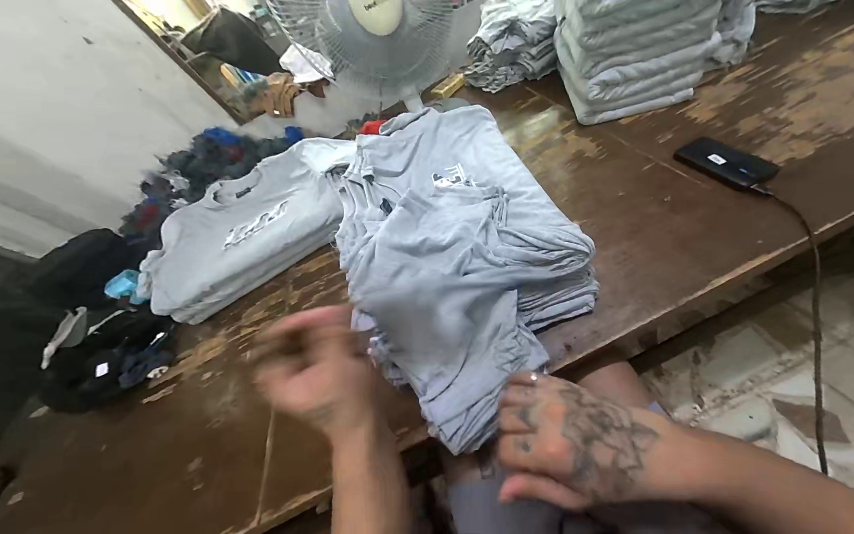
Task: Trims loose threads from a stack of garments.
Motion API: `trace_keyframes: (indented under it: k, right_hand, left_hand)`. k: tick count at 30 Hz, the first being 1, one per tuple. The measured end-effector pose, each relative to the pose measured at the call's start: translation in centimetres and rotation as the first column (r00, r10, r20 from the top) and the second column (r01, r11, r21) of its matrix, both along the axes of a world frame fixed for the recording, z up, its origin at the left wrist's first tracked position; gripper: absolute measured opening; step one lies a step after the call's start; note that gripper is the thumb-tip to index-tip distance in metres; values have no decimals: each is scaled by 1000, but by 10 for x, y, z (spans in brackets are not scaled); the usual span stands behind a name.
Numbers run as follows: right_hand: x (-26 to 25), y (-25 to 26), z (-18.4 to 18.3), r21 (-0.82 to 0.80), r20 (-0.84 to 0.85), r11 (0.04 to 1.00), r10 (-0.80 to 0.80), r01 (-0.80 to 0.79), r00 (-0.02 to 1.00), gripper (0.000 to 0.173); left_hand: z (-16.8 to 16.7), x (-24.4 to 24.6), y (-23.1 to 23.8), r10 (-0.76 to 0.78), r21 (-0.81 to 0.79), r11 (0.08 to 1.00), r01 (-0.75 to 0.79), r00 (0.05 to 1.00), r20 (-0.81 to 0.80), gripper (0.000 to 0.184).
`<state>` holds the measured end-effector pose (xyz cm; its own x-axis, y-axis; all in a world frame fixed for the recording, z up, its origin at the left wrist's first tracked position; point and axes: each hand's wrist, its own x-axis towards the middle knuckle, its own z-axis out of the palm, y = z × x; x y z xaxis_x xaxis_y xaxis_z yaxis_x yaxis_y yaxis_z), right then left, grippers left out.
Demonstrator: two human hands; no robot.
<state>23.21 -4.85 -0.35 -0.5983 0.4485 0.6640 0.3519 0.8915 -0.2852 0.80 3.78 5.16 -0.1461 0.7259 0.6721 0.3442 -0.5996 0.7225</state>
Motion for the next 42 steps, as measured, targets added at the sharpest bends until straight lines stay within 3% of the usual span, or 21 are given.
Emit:
trace_keyframes:
  k: [1, 2, 3, 5, 6, 8, 10, 13, 14, 16, 18, 19, 22, 24, 27, 31, 33, 34, 36, 39, 42]
  right_hand:
    - [-9, 15, 5, 1, 57, 1000, -12, 12, 998, 38]
    - [-16, 32, 14, -15, 112, 999, -42, 43, 993, 33]
    - [-21, 51, 26, -61, 167, 995, -72, 83, 983, 32]
    - [-26, 98, 46, -170, 248, 963, -162, 208, 955, 40]
    - [-27, 125, 48, -219, 284, 931, -226, 292, 932, 44]
    - [-22, 179, 40, -361, 377, 818, -311, 448, 872, 54]
    - [-19, 215, 23, -468, 445, 707, -330, 530, 833, 66]
    - [-22, 232, 12, -421, 443, 723, -362, 547, 820, 73]
    - [-21, 230, 7, -398, 369, 756, -386, 520, 845, 70]
    - [-10, 215, 0, -298, 21, 841, -467, 451, 884, 57]
    - [3, 177, 2, -184, -334, 884, -467, 429, 819, 49]
    - [7, 146, 4, -170, -410, 892, -451, 419, 793, 54]
    - [-4, 68, -9, -87, -325, 933, -357, 349, 876, 63]
    - [-9, 54, -32, -61, -233, 929, -369, 365, 900, 32]
    - [12, 48, -49, -103, -281, 857, -512, 505, 811, 22]
    - [17, 31, -66, -88, -146, 906, -423, 414, 894, 13]
    - [19, 32, -68, -125, -126, 896, -440, 425, 889, 18]
    - [20, 34, -68, -135, -121, 894, -442, 427, 889, 20]
    - [20, 34, -70, -128, -137, 899, -434, 419, 890, 21]
    - [36, 18, -78, -151, -224, 901, -433, 407, 873, 19]
    - [69, -4, -80, -318, -266, 884, -429, 342, 863, 25]
  left_hand:
    - [16, 3, 8, 80, 120, 985, -121, 950, 301, 11]
    - [28, 8, 9, 54, 194, 969, -151, 901, 430, 13]
    - [28, 15, 3, -25, 246, 966, -81, 917, 398, 13]
    - [2, 25, -17, -163, 189, 971, 150, 985, 58, 7]
    - [-13, 26, -25, -204, 97, 971, 220, 967, -152, 17]
    - [-43, 17, -31, -310, -142, 951, 276, 829, -465, 27]
    - [-67, 1, -33, -423, -410, 892, 192, 677, -602, 38]
    - [-75, -4, -31, -418, -412, 892, 185, 684, -598, 18]
    - [-72, -4, -32, -406, -369, 904, 217, 706, -580, 17]
    - [-66, -4, -27, -406, -279, 913, 298, 731, -548, 22]
    - [-61, -6, -25, -384, -228, 923, 309, 761, -523, 28]
    - [-60, -6, -27, -327, -183, 945, 271, 797, -508, 30]
    - [-54, 5, -33, -223, -11, 969, 249, 849, -479, 30]
    - [-46, 11, -41, -315, -14, 931, 364, 784, -534, 27]
    - [-35, -15, -44, -433, -198, 897, 396, 688, -582, 26]
    - [-36, -40, -39, -516, -556, 828, 74, 488, -704, 22]
    - [-30, -17, -41, -424, -467, 882, 67, 546, -722, 28]
    - [-27, 0, -43, -358, -362, 924, 127, 622, -696, 30]
    - [-30, 37, -43, -424, -296, 903, 311, 756, -500, 35]
    - [-67, 62, -29, -551, -477, 786, 394, 796, -250, 52]
    - [-85, 58, -17, -548, -477, 680, 557, 818, 174, 43]
